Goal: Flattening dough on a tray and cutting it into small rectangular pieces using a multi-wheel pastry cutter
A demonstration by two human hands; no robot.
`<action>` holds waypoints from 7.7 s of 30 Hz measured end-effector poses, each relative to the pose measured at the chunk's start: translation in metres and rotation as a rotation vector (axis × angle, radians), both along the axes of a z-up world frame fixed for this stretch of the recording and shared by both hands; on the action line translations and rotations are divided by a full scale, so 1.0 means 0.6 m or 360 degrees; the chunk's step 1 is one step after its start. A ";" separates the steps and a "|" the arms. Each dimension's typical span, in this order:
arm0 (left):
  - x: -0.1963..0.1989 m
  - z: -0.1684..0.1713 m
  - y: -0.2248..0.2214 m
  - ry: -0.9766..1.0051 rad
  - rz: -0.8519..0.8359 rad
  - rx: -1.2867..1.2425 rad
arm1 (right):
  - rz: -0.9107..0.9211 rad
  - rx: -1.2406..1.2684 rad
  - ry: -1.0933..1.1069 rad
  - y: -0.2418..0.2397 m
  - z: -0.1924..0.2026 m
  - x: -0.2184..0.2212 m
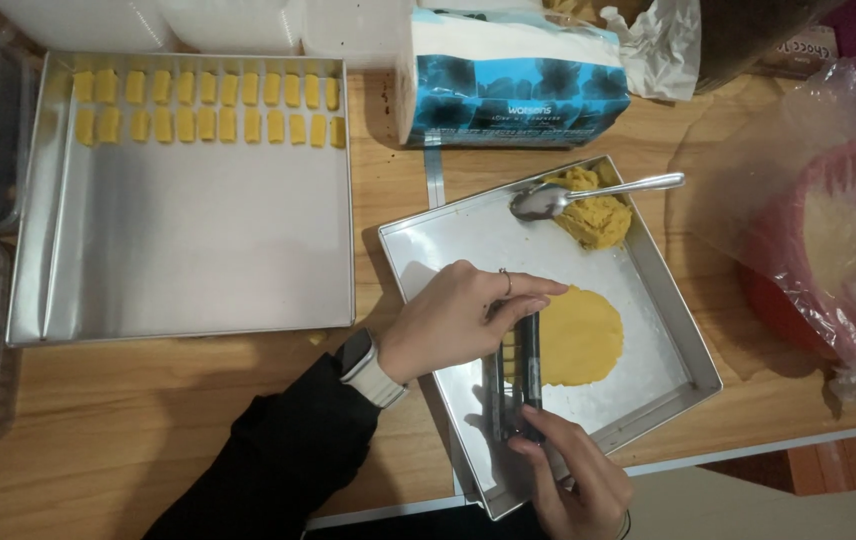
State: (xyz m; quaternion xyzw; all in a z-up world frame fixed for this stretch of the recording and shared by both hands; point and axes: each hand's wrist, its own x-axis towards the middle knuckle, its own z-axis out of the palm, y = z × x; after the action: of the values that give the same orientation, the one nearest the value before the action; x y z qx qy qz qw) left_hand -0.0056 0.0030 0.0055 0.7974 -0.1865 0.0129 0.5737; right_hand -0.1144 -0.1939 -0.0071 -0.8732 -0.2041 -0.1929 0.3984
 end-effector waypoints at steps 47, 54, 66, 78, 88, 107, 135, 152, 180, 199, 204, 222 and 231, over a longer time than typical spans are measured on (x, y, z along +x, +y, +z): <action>0.005 0.010 -0.003 0.0079 0.0014 0.0080 | -0.0142 -0.0216 0.0029 -0.005 -0.004 -0.010; 0.004 0.012 -0.002 0.0056 -0.0023 -0.0073 | -0.0178 -0.0199 -0.0017 -0.005 -0.009 -0.010; 0.007 0.013 -0.003 0.0220 -0.0007 0.0016 | -0.0218 -0.0209 -0.0070 0.000 -0.009 -0.008; 0.013 0.011 -0.004 0.0371 -0.0012 -0.0062 | -0.0120 -0.0268 -0.0002 -0.011 -0.007 -0.006; 0.019 0.008 -0.007 0.0382 0.0023 -0.0027 | -0.0116 -0.0277 0.0039 -0.018 -0.009 -0.003; 0.018 0.012 -0.009 0.0514 -0.0008 0.0049 | -0.0085 -0.0242 0.0134 -0.015 -0.002 -0.002; -0.083 -0.015 0.055 -0.0652 0.0337 0.0820 | -0.0330 -0.0279 0.0443 -0.113 -0.010 0.071; -0.126 -0.019 0.055 -0.0915 -0.0097 0.0613 | -0.0041 -0.0091 0.0655 -0.147 0.074 0.175; -0.122 -0.026 0.063 -0.0930 -0.0215 0.0472 | 0.0123 -0.1026 0.0737 0.036 0.055 0.182; -0.122 -0.028 0.061 -0.1044 -0.0115 0.0424 | 0.0171 -0.1088 0.0495 0.032 0.060 0.179; -0.129 -0.029 0.061 -0.1075 -0.0092 0.0437 | 0.0151 -0.0953 0.0612 0.031 0.053 0.170; -0.126 -0.028 0.058 -0.1138 -0.0093 0.0486 | -0.0018 -0.1000 0.0459 0.028 0.041 0.163; -0.121 -0.006 0.059 -0.1172 -0.0132 0.0482 | -0.0181 -0.1353 -0.0437 0.032 0.053 0.146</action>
State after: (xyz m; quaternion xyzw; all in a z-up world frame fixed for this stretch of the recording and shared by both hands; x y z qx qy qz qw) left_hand -0.0781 0.0382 0.0020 0.8068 -0.4115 0.2470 0.3445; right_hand -0.0268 -0.1748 0.0246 -0.9354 -0.2680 -0.2275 -0.0378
